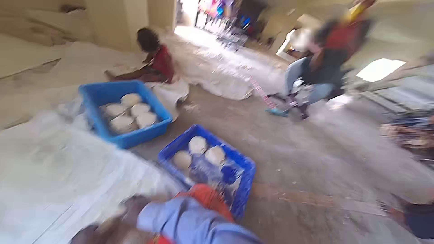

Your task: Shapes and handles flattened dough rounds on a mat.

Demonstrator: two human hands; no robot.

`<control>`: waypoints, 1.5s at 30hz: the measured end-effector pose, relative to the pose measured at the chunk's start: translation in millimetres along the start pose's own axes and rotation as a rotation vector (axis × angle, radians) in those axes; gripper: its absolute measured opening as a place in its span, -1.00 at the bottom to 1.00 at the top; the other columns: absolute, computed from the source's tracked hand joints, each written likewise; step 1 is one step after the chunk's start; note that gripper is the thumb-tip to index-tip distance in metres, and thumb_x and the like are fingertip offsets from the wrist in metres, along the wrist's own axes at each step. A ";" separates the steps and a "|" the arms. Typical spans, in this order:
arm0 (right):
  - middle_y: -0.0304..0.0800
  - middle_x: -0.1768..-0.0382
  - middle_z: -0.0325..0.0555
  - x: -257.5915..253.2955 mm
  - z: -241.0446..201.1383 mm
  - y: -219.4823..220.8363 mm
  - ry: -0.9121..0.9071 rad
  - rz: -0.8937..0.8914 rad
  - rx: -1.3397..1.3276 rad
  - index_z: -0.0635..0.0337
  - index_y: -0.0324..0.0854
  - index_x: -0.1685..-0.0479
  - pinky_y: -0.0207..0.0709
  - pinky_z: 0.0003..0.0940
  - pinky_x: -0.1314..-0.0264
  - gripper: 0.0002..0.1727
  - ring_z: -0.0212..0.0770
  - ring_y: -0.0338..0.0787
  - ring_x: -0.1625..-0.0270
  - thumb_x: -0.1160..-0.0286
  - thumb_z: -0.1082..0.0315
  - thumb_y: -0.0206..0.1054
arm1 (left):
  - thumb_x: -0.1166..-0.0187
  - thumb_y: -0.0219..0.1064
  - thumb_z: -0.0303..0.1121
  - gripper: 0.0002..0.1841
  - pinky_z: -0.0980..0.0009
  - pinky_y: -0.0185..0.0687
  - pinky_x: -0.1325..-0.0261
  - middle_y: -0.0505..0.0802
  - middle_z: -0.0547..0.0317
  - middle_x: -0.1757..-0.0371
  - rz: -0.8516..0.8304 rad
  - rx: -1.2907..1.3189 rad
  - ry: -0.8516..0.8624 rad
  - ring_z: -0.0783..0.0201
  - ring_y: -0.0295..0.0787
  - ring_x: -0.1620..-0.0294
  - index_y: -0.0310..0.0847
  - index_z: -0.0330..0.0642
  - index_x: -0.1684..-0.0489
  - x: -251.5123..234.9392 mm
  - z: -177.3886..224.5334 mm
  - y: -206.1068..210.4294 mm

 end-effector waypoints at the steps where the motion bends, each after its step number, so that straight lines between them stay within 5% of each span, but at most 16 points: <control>1: 0.53 -0.58 0.29 0.8 8.0 -0.8 -0.046 0.044 -0.052 0.37 0.42 -0.63 0.26 0.08 -0.75 -0.40 0.16 0.49 -0.67 -0.70 0.21 0.30 | -0.54 0.48 -0.13 -0.47 -0.21 0.41 -0.54 0.74 -0.42 -0.30 -0.003 0.030 -0.035 -0.33 0.60 -0.46 0.66 -0.46 -0.23 -2.8 -12.1 -2.7; 5: 0.65 -0.45 0.30 -16.6 30.9 1.5 -0.078 0.084 -0.062 0.24 0.46 -0.64 0.41 0.21 -0.61 -0.29 0.24 0.61 -0.55 -0.52 0.10 0.48 | -0.32 0.66 -0.31 -0.36 -0.19 0.39 -0.60 0.69 -0.38 -0.41 -0.037 0.182 -0.197 -0.26 0.57 -0.53 0.57 -0.41 -0.38 -3.3 -25.9 -15.5; 8: 0.80 -0.22 0.25 -43.4 28.4 15.9 -0.179 0.128 0.089 0.16 0.65 -0.40 0.56 0.28 -0.40 -0.49 0.25 0.76 -0.35 -0.52 0.12 0.46 | -0.23 0.71 -0.28 -0.41 -0.27 0.47 -0.52 0.76 -0.27 -0.34 -0.030 0.201 -0.243 -0.22 0.64 -0.46 0.68 -0.25 -0.29 -23.7 -29.7 1.3; 12: 0.85 -0.12 0.17 -25.9 36.1 6.4 -0.233 0.202 -0.008 0.12 0.69 -0.27 0.61 0.24 -0.31 -0.52 0.20 0.83 -0.22 -0.37 0.19 0.57 | -0.24 0.67 -0.35 -0.49 -0.30 0.53 -0.40 0.80 -0.28 -0.23 -0.041 0.188 -0.235 -0.26 0.70 -0.36 0.69 -0.25 -0.21 -15.4 -28.8 -6.2; 15: 0.76 -0.26 0.32 -37.5 32.1 16.5 -0.182 0.089 0.139 0.20 0.57 -0.49 0.54 0.30 -0.41 -0.40 0.31 0.73 -0.38 -0.48 0.14 0.51 | -0.31 0.64 -0.20 -0.43 -0.30 0.53 -0.44 0.75 -0.25 -0.37 -0.139 0.038 -0.291 -0.22 0.64 -0.47 0.67 -0.22 -0.32 -18.5 -29.4 -2.1; 20: 0.82 -0.23 0.16 -19.2 30.6 8.1 -0.256 0.148 0.070 0.09 0.67 -0.36 0.58 0.25 -0.37 -0.50 0.21 0.79 -0.31 -0.41 0.20 0.55 | -0.30 0.65 -0.23 -0.47 -0.32 0.49 -0.45 0.78 -0.31 -0.29 -0.107 0.105 -0.259 -0.26 0.67 -0.41 0.71 -0.28 -0.24 -2.5 -33.3 -11.2; 24: 0.80 -0.23 0.24 -35.1 22.1 20.0 -0.230 0.064 0.220 0.15 0.67 -0.38 0.58 0.28 -0.35 -0.50 0.26 0.76 -0.34 -0.48 0.16 0.48 | -0.35 0.59 -0.03 -0.45 -0.33 0.38 -0.51 0.78 -0.15 -0.35 -0.188 -0.136 -0.284 -0.16 0.65 -0.47 0.72 -0.14 -0.26 -13.6 -26.6 -5.3; 28: 0.84 -0.18 0.17 -22.3 30.9 7.3 -0.310 0.111 0.056 0.08 0.69 -0.35 0.56 0.27 -0.37 -0.52 0.22 0.80 -0.28 -0.46 0.14 0.54 | -0.32 0.63 -0.16 -0.50 -0.37 0.48 -0.41 0.81 -0.30 -0.23 -0.137 0.024 -0.210 -0.29 0.69 -0.37 0.74 -0.24 -0.19 -7.3 -37.8 -10.8; 31: 0.78 -0.27 0.24 -38.3 29.7 14.6 -0.230 0.045 0.165 0.08 0.60 -0.48 0.54 0.32 -0.39 -0.39 0.27 0.73 -0.38 -0.45 0.07 0.53 | -0.32 0.62 -0.09 -0.43 -0.31 0.38 -0.55 0.79 -0.24 -0.31 -0.178 -0.074 -0.221 -0.24 0.65 -0.45 0.71 -0.18 -0.28 -16.1 -35.7 -7.2; 36: 0.86 -0.13 0.13 -27.2 32.8 5.9 -0.308 0.103 0.043 0.04 0.71 -0.28 0.59 0.30 -0.30 -0.53 0.21 0.81 -0.24 -0.34 0.21 0.58 | -0.32 0.64 -0.21 -0.51 -0.32 0.52 -0.40 0.81 -0.31 -0.20 -0.154 0.040 -0.197 -0.27 0.71 -0.34 0.73 -0.28 -0.17 -8.5 -38.5 -14.7; 39: 0.77 -0.30 0.22 -38.5 31.1 18.2 -0.231 0.025 0.198 0.06 0.60 -0.51 0.57 0.33 -0.36 -0.37 0.27 0.74 -0.37 -0.41 0.08 0.53 | -0.25 0.66 -0.04 -0.39 -0.31 0.47 -0.47 0.78 -0.25 -0.30 -0.224 -0.124 -0.219 -0.24 0.65 -0.44 0.72 -0.22 -0.23 -19.1 -39.8 -3.7; 42: 0.79 -0.28 0.21 -36.3 25.5 11.4 -0.317 0.068 0.155 0.09 0.66 -0.42 0.52 0.27 -0.45 -0.47 0.25 0.74 -0.38 -0.45 0.18 0.51 | -0.34 0.61 -0.07 -0.45 -0.30 0.46 -0.49 0.77 -0.28 -0.31 -0.217 -0.123 -0.191 -0.26 0.63 -0.46 0.72 -0.24 -0.24 -23.0 -38.8 -3.8; 45: 0.84 -0.21 0.08 -26.4 30.9 9.7 -0.304 0.067 0.112 -0.02 0.67 -0.35 0.60 0.31 -0.29 -0.46 0.18 0.80 -0.28 -0.31 0.15 0.61 | -0.27 0.65 -0.08 -0.39 -0.32 0.40 -0.53 0.76 -0.30 -0.32 -0.209 -0.126 -0.183 -0.29 0.60 -0.48 0.70 -0.24 -0.27 -13.5 -44.6 -9.7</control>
Point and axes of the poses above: each hand's wrist, its own x-axis away from the middle knuckle, its own y-axis out of the palm, z = x × y, the point moved 2 cm from there along -x, towards the middle knuckle
